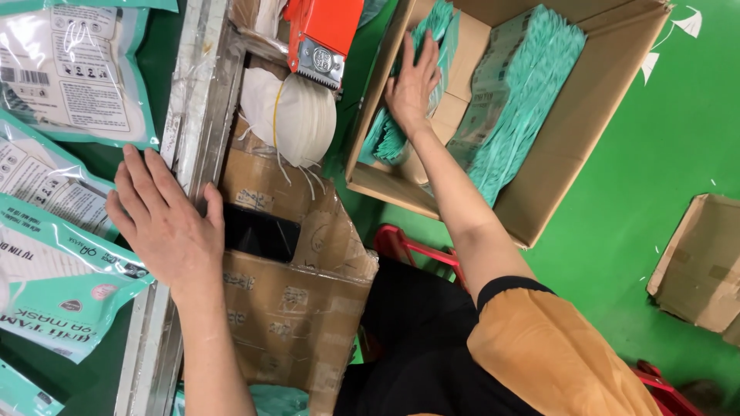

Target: Packing individual face masks into plastic packets and then organizing the packets into a box.

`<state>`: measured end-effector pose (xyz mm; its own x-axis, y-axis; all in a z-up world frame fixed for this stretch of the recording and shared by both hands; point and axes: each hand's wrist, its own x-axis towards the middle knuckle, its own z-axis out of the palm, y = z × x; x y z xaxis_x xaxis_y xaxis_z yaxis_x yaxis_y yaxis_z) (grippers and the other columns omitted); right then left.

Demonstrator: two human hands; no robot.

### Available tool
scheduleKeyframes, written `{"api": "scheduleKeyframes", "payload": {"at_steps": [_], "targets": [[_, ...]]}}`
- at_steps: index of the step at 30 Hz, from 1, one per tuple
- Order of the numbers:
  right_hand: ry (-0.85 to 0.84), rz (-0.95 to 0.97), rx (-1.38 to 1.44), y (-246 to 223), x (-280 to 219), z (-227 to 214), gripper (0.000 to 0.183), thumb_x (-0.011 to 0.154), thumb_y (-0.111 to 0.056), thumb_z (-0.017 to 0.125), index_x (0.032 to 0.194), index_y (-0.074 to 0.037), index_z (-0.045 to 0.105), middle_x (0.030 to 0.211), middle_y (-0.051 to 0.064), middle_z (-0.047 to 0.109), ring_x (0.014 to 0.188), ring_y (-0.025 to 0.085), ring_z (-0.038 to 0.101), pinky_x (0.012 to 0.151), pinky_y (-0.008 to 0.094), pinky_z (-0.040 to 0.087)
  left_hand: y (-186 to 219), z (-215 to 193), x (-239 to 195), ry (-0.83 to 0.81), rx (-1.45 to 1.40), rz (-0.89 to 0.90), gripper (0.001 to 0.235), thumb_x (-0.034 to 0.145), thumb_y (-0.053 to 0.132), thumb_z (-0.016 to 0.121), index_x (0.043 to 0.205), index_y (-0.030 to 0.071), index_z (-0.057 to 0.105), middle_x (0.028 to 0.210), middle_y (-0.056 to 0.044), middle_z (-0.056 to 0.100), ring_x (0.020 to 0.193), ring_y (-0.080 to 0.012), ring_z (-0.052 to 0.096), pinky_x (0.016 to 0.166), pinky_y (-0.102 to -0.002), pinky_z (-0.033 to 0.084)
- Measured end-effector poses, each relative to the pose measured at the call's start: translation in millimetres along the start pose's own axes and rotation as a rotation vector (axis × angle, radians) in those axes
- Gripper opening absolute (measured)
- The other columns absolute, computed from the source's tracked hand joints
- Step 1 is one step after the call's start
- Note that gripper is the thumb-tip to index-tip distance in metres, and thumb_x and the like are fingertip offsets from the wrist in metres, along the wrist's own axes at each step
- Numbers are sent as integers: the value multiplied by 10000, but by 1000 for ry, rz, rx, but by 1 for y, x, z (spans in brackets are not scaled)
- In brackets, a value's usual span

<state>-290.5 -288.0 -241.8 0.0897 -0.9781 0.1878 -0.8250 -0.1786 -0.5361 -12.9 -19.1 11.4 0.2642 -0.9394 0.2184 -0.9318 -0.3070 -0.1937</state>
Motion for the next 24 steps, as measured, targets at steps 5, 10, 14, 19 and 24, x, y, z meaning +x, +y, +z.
{"api": "scheduleKeyframes", "payload": {"at_steps": [5,10,14,19,24], "targets": [[-112,-101,-72,14,2,21,809,858,-120,770,1546,-70,347,1660,186,166,1497,466,211,1151,718,229,1,0,1,10,6,5,708,999,291,719,1539,-86,458,1623,-223,431,1456,-361,434,1271,-527,332],[-120,-120,-59,15,-4,24,808,892,-161,758,1555,-28,316,1652,192,186,1494,461,232,1157,699,253,1,1,0,19,5,8,691,970,277,697,1510,-79,456,1626,-219,432,1461,-358,432,1252,-514,332],[-191,-107,-54,4,-10,9,819,847,-127,738,1548,-19,329,1637,203,233,1506,445,246,1162,666,254,1,-1,1,14,14,10,696,999,285,725,1527,-87,464,1621,-223,436,1455,-361,438,1269,-526,337],[143,25,110,63,-1,27,723,945,-227,733,1548,-24,390,1632,220,305,1533,420,297,1257,554,259,1,-1,-1,2,11,5,704,1000,287,725,1532,-89,459,1623,-224,433,1453,-366,438,1267,-529,335],[174,811,302,223,-17,111,661,999,-454,520,1509,-47,415,1559,209,411,1456,377,400,1203,462,343,1,1,0,8,-1,25,688,962,275,701,1489,-87,445,1629,-232,422,1458,-373,436,1231,-509,328]]}}
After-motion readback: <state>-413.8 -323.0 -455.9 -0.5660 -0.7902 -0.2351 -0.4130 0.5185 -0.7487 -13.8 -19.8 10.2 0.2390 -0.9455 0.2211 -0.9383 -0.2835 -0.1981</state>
